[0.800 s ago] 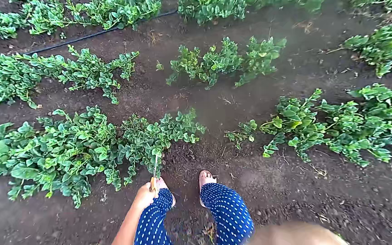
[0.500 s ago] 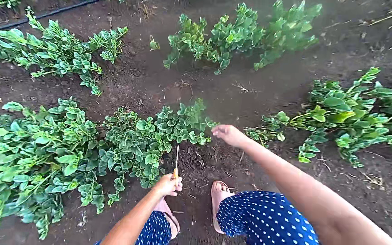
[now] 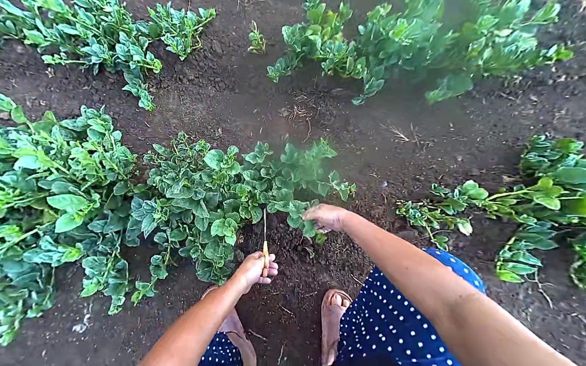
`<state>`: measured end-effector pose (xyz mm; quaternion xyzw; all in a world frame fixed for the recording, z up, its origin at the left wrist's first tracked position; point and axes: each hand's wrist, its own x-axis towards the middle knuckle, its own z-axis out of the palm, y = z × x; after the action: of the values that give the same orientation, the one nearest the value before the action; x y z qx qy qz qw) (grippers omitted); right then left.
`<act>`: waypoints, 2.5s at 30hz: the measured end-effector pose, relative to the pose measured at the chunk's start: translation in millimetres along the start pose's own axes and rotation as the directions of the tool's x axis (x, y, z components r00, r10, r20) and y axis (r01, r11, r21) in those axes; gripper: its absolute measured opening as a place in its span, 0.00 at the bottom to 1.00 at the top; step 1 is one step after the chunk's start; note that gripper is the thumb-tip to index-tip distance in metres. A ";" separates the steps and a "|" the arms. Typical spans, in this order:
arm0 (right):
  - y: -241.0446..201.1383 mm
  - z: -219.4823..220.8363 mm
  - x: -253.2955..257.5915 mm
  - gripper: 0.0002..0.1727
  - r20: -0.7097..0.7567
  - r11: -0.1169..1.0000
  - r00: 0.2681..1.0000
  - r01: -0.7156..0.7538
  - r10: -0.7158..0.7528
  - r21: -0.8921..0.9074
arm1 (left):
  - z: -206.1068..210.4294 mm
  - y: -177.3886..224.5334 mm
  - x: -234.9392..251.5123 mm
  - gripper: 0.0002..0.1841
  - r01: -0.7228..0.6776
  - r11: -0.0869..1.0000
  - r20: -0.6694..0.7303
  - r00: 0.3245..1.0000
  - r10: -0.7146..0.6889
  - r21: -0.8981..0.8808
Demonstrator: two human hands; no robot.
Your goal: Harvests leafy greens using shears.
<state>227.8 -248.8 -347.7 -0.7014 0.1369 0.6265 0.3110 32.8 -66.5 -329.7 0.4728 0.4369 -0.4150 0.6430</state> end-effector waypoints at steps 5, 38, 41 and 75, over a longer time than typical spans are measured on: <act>25.1 43.3 -13.7 0.21 0.156 0.993 0.988 -0.001 -0.018 0.117 | -17.8 -16.0 -7.0 0.19 -0.001 1.000 -0.033 0.999 0.000 -0.019; -123.3 25.4 -35.4 0.21 -0.014 0.661 0.959 0.206 -0.284 0.722 | 9.1 6.2 45.5 0.27 -0.218 0.757 0.138 0.916 0.376 -0.616; -111.4 16.7 -30.4 0.22 -0.015 0.638 0.962 0.192 -0.272 0.746 | 10.6 13.6 42.9 0.29 -0.280 0.669 0.015 0.917 0.400 -0.689; 24.4 0.6 -64.4 0.14 0.078 0.891 0.937 0.293 -0.339 0.346 | -27.6 71.9 1.2 0.11 -0.307 0.948 -0.068 0.947 0.313 0.085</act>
<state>201.8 -280.0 -292.0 -0.6079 0.1018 0.5820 0.5304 96.5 -24.8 -317.9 0.5751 0.3673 -0.3051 0.6643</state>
